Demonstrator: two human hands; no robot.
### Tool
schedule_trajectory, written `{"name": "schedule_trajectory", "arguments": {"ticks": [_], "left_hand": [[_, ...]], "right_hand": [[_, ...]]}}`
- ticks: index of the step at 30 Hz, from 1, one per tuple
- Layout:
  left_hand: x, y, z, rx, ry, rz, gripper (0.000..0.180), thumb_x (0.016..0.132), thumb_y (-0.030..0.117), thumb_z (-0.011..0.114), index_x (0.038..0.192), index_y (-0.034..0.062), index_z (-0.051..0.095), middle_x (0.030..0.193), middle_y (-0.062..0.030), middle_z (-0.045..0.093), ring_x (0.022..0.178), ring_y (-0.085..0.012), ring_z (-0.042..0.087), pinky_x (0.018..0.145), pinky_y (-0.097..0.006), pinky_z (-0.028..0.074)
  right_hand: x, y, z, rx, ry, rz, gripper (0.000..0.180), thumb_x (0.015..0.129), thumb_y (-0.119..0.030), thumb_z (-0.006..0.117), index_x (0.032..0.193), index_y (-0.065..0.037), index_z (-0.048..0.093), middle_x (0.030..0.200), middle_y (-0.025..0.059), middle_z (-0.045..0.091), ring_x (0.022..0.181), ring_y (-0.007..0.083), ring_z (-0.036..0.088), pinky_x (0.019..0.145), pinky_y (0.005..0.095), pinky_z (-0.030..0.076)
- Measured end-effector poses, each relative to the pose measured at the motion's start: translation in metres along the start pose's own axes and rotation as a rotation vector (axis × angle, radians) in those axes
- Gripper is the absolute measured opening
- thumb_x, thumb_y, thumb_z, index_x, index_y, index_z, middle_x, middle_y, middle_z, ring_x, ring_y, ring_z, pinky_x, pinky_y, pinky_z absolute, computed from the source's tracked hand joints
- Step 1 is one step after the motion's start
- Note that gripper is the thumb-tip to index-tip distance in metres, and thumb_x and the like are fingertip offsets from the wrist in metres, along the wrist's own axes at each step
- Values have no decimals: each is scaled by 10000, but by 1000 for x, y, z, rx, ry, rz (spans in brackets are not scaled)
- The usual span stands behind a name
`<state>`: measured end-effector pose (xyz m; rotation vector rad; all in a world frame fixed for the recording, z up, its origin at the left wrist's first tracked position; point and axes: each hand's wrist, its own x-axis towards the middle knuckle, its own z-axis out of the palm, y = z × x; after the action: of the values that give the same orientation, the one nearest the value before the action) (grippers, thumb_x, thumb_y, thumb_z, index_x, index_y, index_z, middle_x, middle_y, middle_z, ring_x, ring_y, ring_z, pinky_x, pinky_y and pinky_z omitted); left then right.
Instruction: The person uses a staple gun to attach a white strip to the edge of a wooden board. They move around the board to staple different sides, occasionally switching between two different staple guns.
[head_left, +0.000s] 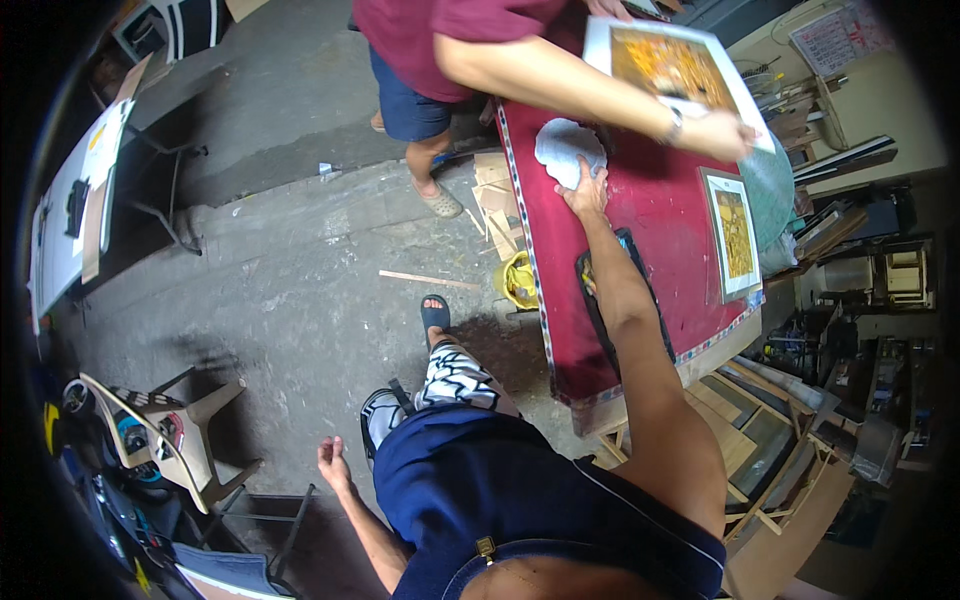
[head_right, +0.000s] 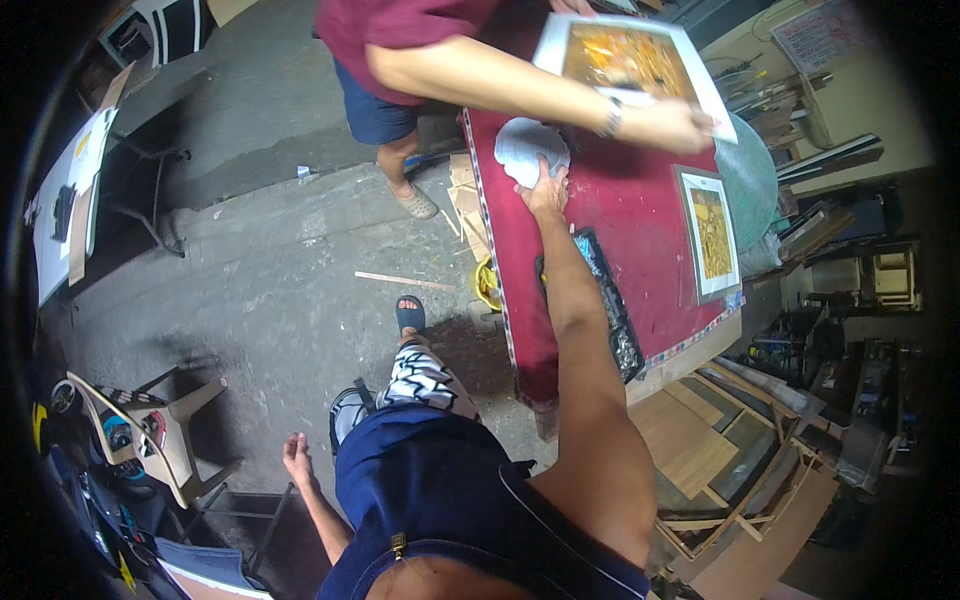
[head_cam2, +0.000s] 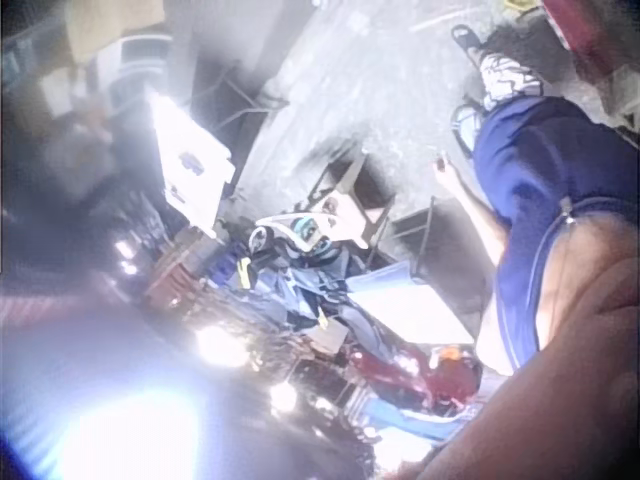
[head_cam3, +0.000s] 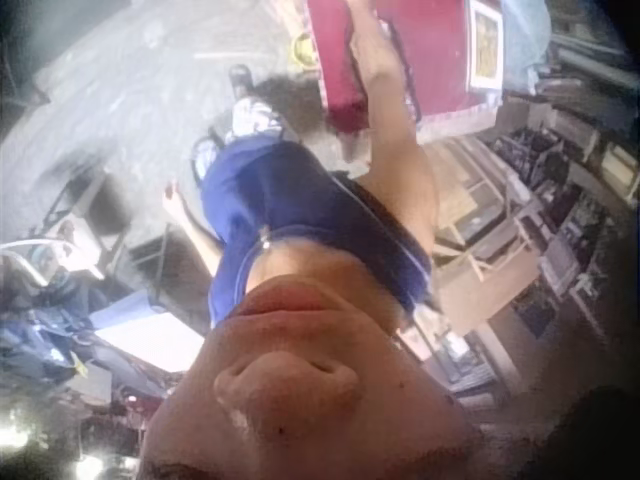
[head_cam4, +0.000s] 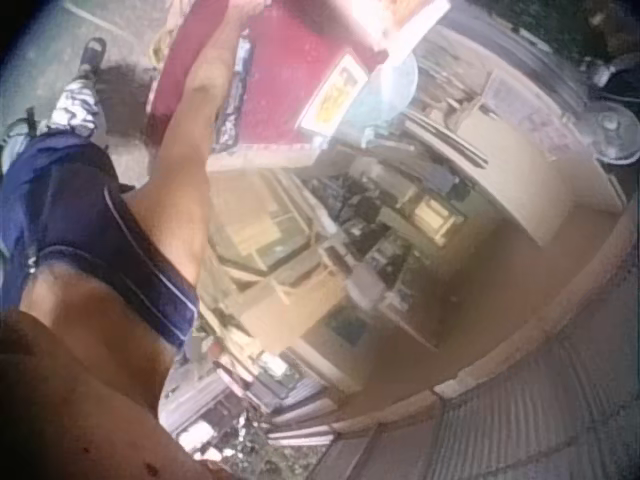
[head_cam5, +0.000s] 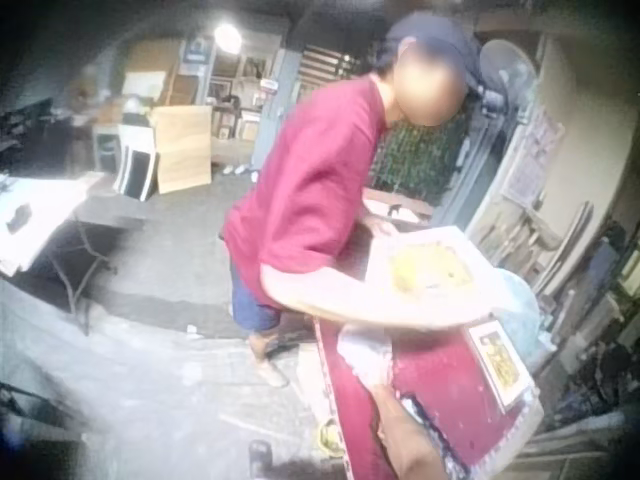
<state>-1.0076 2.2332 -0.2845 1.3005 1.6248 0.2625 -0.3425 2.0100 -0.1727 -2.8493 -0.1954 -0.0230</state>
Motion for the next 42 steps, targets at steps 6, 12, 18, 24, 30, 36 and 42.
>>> {"name": "schedule_trajectory", "arguments": {"ticks": [6, 12, 18, 24, 30, 36, 42], "left_hand": [[-8, 76, 73, -35, -243, 4, 318, 820, 148, 712, 1063, -12, 585, 891, -37, 596, 846, -132, 554, 809, -276, 445], [34, 133, 69, 25, -137, -64, 300, 819, 249, 711, 1040, 67, 620, 897, 24, 600, 796, -88, 516, 663, -238, 369], [32, 162, 81, 77, -151, -46, 343, 804, 286, 715, 1023, 47, 605, 868, 14, 582, 776, -92, 503, 642, -251, 377], [-24, 123, 65, -59, 28, -188, 513, 813, 331, 690, 1181, -4, 566, 916, -49, 629, 819, -148, 552, 732, -268, 430], [-84, 8, 24, -190, 236, -479, 442, 749, 335, 747, 995, -10, 619, 857, -71, 631, 760, -156, 561, 687, -299, 464], [-187, -77, 19, -273, 453, -720, 464, 739, 361, 758, 1047, 35, 638, 945, -83, 662, 869, -163, 597, 782, -309, 477], [-241, -154, 39, -520, 345, -716, 472, 739, 350, 763, 1086, 56, 639, 1013, -110, 672, 982, -190, 606, 874, -320, 462]], "right_hand": [[54, 82, -25, 224, 43, -400, 330, 690, -53, 674, 999, -171, 686, 1027, 96, 612, 1011, 347, 571, 875, 415, 476], [76, 135, -127, -584, -171, -186, 441, 698, -232, 698, 1135, -211, 645, 1183, 120, 596, 1104, 328, 551, 930, 428, 440], [140, 16, -38, 214, -188, 256, 755, 788, -597, 571, 1348, -105, 448, 1310, 226, 488, 1186, 354, 507, 989, 446, 393], [159, -73, -5, -137, -229, 599, 1157, 678, -727, 582, 1460, -49, 67, 1343, 273, 401, 1205, 368, 475, 966, 509, 392], [112, -55, -19, 1004, -219, 257, 254, 631, -292, 749, 712, -146, 558, 651, 0, 500, 604, 162, 467, 583, 308, 415], [40, -21, -24, 1076, -500, 260, 204, 626, -265, 722, 721, -163, 573, 657, 2, 513, 607, 171, 482, 616, 374, 429], [-70, -129, -6, 1086, -889, 156, 163, 622, -238, 695, 730, -180, 588, 663, 4, 526, 609, 180, 498, 649, 441, 442]]}}
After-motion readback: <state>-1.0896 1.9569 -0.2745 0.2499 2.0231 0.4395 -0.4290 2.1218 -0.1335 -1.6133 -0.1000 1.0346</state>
